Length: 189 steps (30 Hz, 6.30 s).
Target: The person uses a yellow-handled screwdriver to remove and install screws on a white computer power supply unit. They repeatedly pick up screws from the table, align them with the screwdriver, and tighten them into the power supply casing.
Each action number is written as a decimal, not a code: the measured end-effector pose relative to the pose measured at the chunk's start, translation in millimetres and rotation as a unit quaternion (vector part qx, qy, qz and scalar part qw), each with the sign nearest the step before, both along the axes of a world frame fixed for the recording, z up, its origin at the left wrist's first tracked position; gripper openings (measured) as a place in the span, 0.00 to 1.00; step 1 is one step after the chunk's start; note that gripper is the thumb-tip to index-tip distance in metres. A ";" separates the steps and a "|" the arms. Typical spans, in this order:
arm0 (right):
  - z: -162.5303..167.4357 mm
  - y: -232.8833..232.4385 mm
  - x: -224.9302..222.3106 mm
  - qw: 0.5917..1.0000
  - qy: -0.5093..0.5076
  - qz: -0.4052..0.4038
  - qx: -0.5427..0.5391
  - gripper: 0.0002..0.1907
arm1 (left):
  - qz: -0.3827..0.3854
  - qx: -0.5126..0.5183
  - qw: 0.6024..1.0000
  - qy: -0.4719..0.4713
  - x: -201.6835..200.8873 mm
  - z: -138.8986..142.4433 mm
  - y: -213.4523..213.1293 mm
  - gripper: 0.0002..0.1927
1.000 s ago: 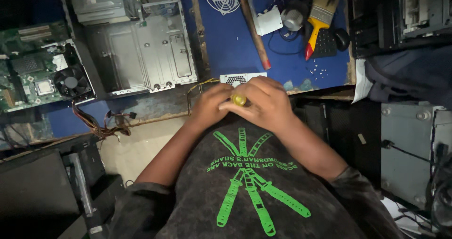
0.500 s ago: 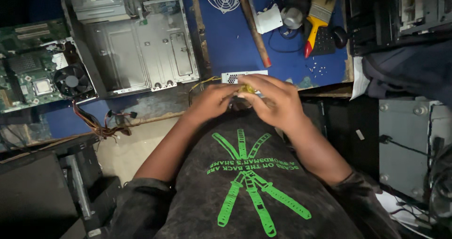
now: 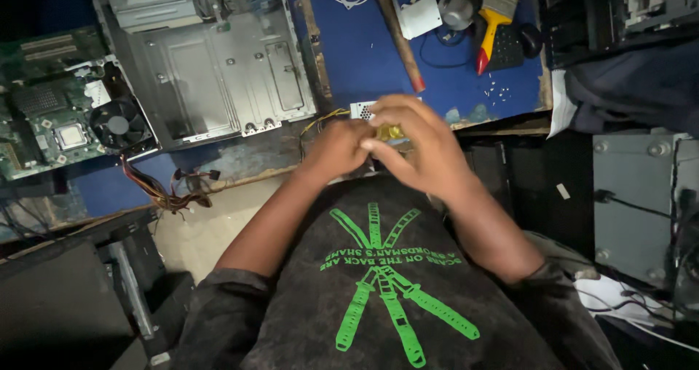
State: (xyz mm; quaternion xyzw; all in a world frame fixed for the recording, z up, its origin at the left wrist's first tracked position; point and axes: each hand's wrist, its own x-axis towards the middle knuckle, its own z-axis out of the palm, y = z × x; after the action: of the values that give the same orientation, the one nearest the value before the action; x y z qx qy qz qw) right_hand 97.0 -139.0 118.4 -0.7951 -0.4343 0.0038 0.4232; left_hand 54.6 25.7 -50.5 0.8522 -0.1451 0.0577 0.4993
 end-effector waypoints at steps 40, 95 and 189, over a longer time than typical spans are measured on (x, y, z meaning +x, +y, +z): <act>-80.8 12.6 30.9 0.937 0.264 -0.135 0.182 0.12 | 0.214 0.207 0.945 0.137 13.0 -23.3 -20.2 0.39; -79.8 -13.4 54.9 0.804 0.516 0.226 0.189 0.26 | 0.161 0.187 0.951 0.187 13.8 -13.0 -10.5 0.58; -48.5 14.1 86.0 0.676 0.511 0.529 -0.042 0.25 | 0.174 0.182 0.954 0.163 12.1 -13.3 -8.8 0.56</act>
State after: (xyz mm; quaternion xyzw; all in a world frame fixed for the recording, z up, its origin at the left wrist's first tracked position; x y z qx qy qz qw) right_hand 183.1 -124.9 69.9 -0.3232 -0.4979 0.6511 0.4730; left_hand 66.7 16.9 -63.8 0.9387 0.0810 -0.0232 0.3343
